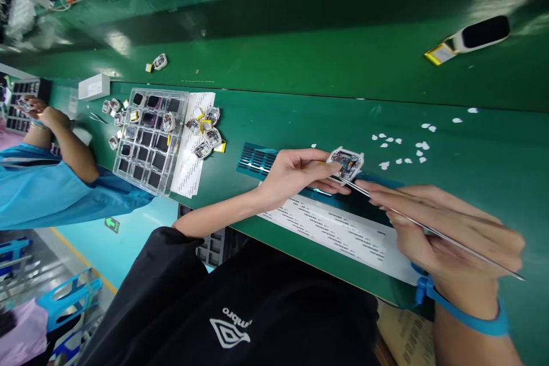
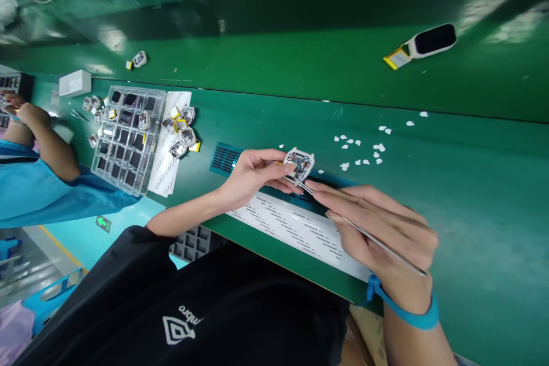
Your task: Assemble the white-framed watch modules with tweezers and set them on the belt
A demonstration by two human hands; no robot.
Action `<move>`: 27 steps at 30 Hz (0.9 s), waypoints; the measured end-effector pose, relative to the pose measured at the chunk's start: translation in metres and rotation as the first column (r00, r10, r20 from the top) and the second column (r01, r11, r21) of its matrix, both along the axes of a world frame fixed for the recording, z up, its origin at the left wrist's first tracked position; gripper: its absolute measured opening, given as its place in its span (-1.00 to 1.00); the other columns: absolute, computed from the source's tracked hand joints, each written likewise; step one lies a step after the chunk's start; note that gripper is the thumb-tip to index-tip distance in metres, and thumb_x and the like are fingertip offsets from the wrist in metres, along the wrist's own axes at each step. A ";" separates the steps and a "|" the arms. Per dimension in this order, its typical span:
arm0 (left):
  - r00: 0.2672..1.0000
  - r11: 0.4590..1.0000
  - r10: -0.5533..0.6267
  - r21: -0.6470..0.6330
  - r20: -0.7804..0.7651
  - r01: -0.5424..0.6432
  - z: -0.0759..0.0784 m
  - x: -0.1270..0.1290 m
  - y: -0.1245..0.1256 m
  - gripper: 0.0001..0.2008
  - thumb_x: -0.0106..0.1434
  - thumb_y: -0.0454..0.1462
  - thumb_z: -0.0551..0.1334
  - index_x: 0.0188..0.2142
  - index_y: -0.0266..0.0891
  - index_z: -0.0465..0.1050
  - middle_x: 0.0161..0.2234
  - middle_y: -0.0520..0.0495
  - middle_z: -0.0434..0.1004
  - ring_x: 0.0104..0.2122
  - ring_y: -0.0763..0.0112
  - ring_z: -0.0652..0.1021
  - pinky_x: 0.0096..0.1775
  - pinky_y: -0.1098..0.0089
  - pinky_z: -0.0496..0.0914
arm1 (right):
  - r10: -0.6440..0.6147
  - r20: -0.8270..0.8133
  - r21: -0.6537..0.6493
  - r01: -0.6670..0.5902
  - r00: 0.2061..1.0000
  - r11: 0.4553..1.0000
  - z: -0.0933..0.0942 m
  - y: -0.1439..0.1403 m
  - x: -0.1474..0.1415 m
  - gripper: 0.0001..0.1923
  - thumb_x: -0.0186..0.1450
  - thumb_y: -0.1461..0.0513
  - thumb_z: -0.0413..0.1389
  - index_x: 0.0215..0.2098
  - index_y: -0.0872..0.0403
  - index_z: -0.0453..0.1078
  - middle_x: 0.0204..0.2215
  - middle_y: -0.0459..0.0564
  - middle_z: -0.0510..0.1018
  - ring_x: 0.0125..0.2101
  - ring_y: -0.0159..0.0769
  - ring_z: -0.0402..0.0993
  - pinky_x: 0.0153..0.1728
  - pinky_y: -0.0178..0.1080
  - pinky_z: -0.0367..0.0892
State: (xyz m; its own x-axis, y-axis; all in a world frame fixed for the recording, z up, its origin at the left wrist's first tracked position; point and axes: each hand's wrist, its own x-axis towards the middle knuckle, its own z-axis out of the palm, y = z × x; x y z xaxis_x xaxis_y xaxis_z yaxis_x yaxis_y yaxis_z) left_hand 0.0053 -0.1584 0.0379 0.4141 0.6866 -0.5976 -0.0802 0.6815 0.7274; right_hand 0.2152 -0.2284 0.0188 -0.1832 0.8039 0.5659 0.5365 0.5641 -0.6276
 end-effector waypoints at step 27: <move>0.682 0.727 0.356 0.648 -0.639 0.227 -0.011 -0.035 0.106 -0.69 0.41 -0.30 0.28 0.11 -0.24 0.58 -0.15 -0.10 0.75 -0.23 0.35 0.72 -0.05 0.38 0.55 | -0.102 0.146 0.350 0.045 0.984 0.936 0.003 0.010 0.001 -0.10 0.32 0.48 0.25 0.51 -0.15 0.14 0.00 -0.10 0.73 -0.34 -0.35 0.66 -0.27 -0.25 0.61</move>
